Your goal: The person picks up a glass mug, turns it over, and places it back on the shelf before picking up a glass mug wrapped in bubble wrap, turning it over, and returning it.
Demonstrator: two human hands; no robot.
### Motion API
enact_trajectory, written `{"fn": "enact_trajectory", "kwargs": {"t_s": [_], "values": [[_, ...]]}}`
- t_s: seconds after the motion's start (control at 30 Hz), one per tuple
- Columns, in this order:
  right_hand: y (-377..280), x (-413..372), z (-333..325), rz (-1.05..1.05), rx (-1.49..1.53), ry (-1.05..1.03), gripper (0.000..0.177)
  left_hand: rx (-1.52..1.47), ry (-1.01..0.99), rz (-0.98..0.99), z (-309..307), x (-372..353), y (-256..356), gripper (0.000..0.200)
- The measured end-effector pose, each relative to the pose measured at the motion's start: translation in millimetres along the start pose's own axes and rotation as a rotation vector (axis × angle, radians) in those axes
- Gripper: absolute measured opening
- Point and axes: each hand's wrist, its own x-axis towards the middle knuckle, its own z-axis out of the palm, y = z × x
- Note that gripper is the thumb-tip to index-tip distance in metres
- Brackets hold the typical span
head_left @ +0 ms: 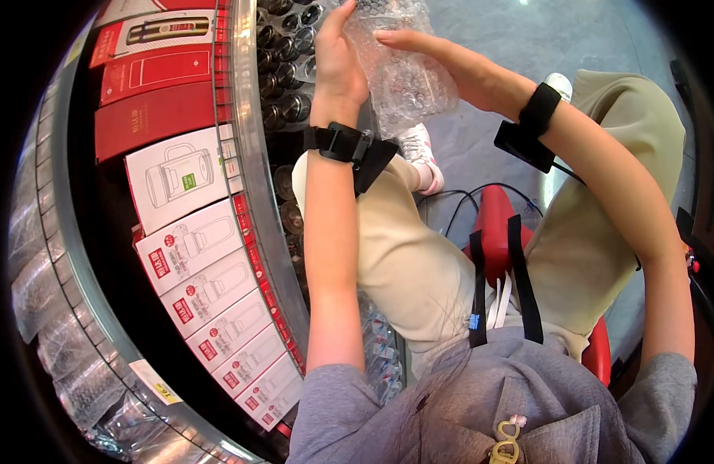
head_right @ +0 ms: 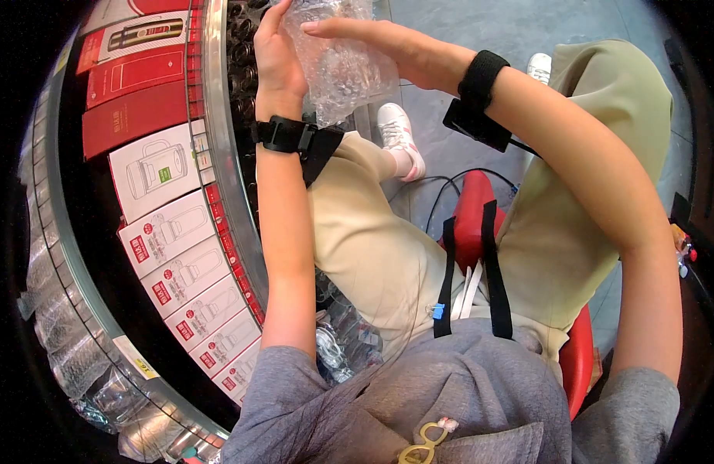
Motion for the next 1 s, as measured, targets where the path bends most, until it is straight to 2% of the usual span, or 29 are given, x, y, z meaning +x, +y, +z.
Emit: {"fn": "enact_trajectory", "kwargs": {"t_s": [0.03, 0.33, 0.43, 0.77, 1.0], "values": [[1, -1, 0, -0.047, -0.043, -0.001, 0.048, -0.004, -0.014, -0.005, 1, 0, 0, 0.040], [-4, 4, 5, 0.160, -0.046, 0.036, 0.046, -0.018, 0.007, -0.063, -1, 2, -2, 0.043], [-3, 3, 7, 0.090, -0.138, 0.053, 0.046, -0.031, 0.011, -0.064, -1, 2, -3, 0.045], [-3, 4, 5, 0.160, -0.080, 0.027, 0.046, 0.024, 0.020, -0.087, -9, 7, -7, 0.044], [-1, 3, 4, 0.133, -0.064, 0.028, 0.047, 0.195, 0.048, 0.068, -6, 5, -10, 0.040]]}}
